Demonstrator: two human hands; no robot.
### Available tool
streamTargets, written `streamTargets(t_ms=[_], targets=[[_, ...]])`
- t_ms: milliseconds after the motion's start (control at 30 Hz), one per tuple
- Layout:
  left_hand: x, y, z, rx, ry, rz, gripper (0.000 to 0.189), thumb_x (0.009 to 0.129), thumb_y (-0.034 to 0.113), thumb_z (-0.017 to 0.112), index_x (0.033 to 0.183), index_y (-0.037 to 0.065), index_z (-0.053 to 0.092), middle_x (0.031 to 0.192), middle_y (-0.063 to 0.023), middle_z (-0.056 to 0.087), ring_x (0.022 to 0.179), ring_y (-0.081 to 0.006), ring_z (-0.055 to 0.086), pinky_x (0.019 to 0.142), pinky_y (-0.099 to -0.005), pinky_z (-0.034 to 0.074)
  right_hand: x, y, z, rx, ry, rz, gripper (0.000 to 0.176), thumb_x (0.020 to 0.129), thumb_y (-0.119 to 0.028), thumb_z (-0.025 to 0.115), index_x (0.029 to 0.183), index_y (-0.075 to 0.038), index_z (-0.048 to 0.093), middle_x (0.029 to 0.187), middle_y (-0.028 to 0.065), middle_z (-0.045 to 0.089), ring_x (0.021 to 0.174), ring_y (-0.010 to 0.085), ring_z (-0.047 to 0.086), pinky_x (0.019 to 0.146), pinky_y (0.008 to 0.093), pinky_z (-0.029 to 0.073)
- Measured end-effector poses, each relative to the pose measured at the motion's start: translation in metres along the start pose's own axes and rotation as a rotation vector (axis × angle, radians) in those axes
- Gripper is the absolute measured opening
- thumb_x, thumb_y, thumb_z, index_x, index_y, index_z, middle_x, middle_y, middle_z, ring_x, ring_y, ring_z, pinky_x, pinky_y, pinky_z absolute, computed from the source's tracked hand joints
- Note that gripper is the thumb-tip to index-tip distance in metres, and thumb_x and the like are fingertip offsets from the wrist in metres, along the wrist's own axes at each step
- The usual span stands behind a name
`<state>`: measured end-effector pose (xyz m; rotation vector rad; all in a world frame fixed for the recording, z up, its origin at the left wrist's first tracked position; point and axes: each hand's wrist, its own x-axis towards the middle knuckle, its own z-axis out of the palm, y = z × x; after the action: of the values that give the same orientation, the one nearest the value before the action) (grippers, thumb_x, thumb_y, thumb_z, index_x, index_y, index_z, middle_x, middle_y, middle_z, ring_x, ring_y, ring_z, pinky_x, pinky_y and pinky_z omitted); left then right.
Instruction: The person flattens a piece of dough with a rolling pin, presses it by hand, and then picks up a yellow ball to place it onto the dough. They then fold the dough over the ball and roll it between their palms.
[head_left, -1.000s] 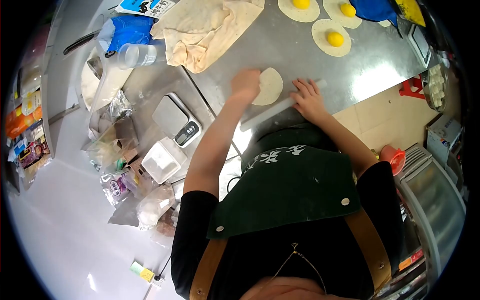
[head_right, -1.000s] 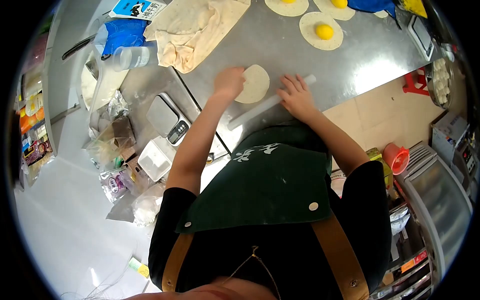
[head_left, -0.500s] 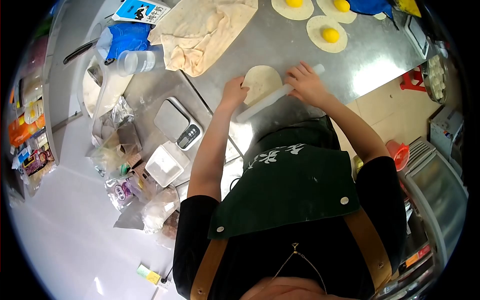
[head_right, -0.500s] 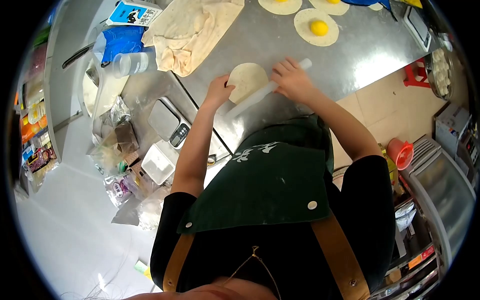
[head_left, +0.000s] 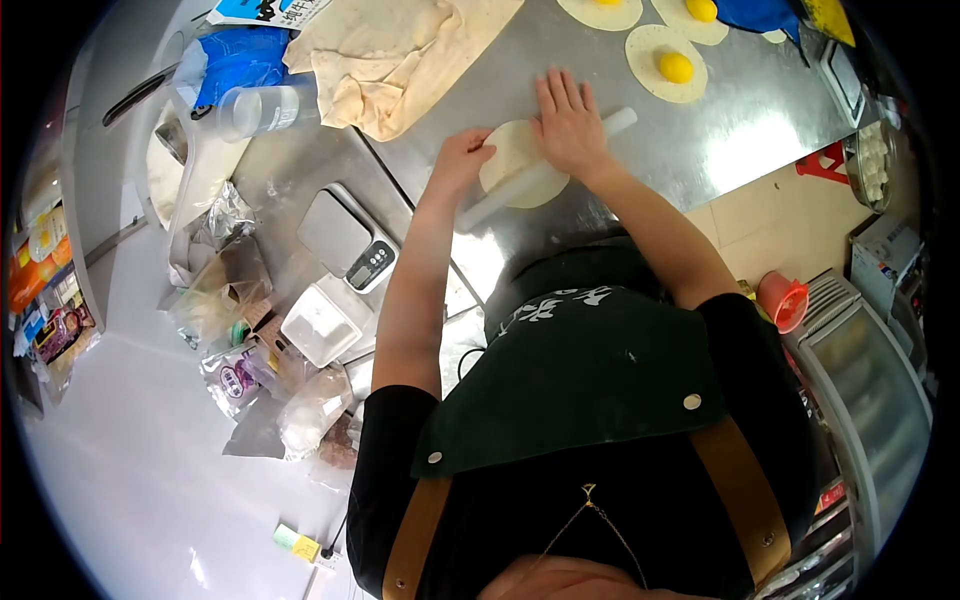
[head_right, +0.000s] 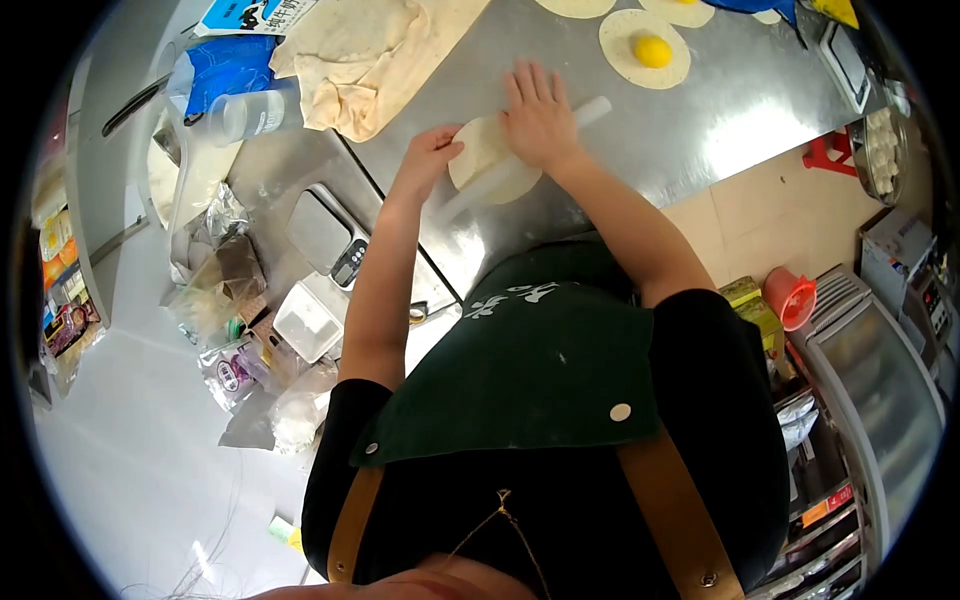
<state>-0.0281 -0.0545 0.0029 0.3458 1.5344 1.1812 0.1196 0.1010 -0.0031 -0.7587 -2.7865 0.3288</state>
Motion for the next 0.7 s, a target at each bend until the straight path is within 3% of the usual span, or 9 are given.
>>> streamTargets(t_ms=[200,300,400,500,600,700], targets=[[0.014,0.013,0.0,0.327,-0.028,-0.036,0.026,0.082,0.006,0.068,0.105,-0.005,0.067,0.094,-0.0075,0.07,0.086,-0.0143,0.064,0.075,-0.0285,0.049,-0.05,0.012,-0.007,-0.01,-0.102,-0.032,0.061,0.089,-0.03,0.054,0.141,-0.001,0.04,0.15,0.0205,0.036,0.138,0.0365,0.035,0.112,0.0535,0.027],[0.022,0.021,0.003,0.613,-0.07,-0.033,0.028,0.076,0.014,0.073,0.099,-0.001,0.07,0.088,-0.0109,0.07,0.08,-0.0166,0.064,0.071,-0.0318,0.049,-0.003,-0.001,-0.001,-0.012,-0.087,0.021,0.061,0.09,-0.032,0.054,0.141,-0.002,0.04,0.15,0.0207,0.035,0.138,0.0357,0.035,0.112,0.0522,0.026],[0.025,0.03,0.012,0.84,-0.08,0.06,0.029,0.068,0.02,0.076,0.09,0.002,0.071,0.082,-0.0166,0.068,0.076,-0.0267,0.066,0.067,-0.0371,0.05,0.007,-0.004,0.0,0.012,0.007,-0.019,0.06,0.09,-0.033,0.054,0.14,-0.002,0.042,0.15,0.0197,0.035,0.138,0.0345,0.034,0.113,0.0519,0.025],[0.023,0.033,0.023,1.032,-0.046,0.056,0.027,0.07,0.02,0.075,0.089,0.002,0.07,0.087,-0.018,0.068,0.083,-0.0338,0.065,0.072,-0.0412,0.051,-0.041,0.012,-0.006,0.092,-0.057,-0.079,0.063,0.09,-0.034,0.056,0.142,-0.002,0.04,0.15,0.0178,0.036,0.138,0.0339,0.034,0.113,0.0516,0.025],[0.004,0.029,0.04,1.151,0.132,0.198,0.021,0.073,0.017,0.072,0.088,0.003,0.069,0.089,-0.0175,0.067,0.089,-0.0362,0.064,0.076,-0.0426,0.051,-0.086,0.036,-0.029,0.164,-0.137,-0.26,0.051,0.081,-0.03,0.068,0.125,-0.007,0.055,0.145,0.0173,0.041,0.137,0.032,0.037,0.114,0.051,0.026],[-0.022,0.036,0.058,1.215,0.162,0.237,0.018,0.075,0.014,0.07,0.088,0.002,0.067,0.09,-0.0184,0.066,0.093,-0.0369,0.062,0.077,-0.0432,0.05,-0.106,0.058,-0.04,0.242,-0.18,-0.373,0.042,0.071,-0.021,0.076,0.108,-0.01,0.06,0.134,0.0136,0.049,0.131,0.0304,0.042,0.113,0.0502,0.029]])
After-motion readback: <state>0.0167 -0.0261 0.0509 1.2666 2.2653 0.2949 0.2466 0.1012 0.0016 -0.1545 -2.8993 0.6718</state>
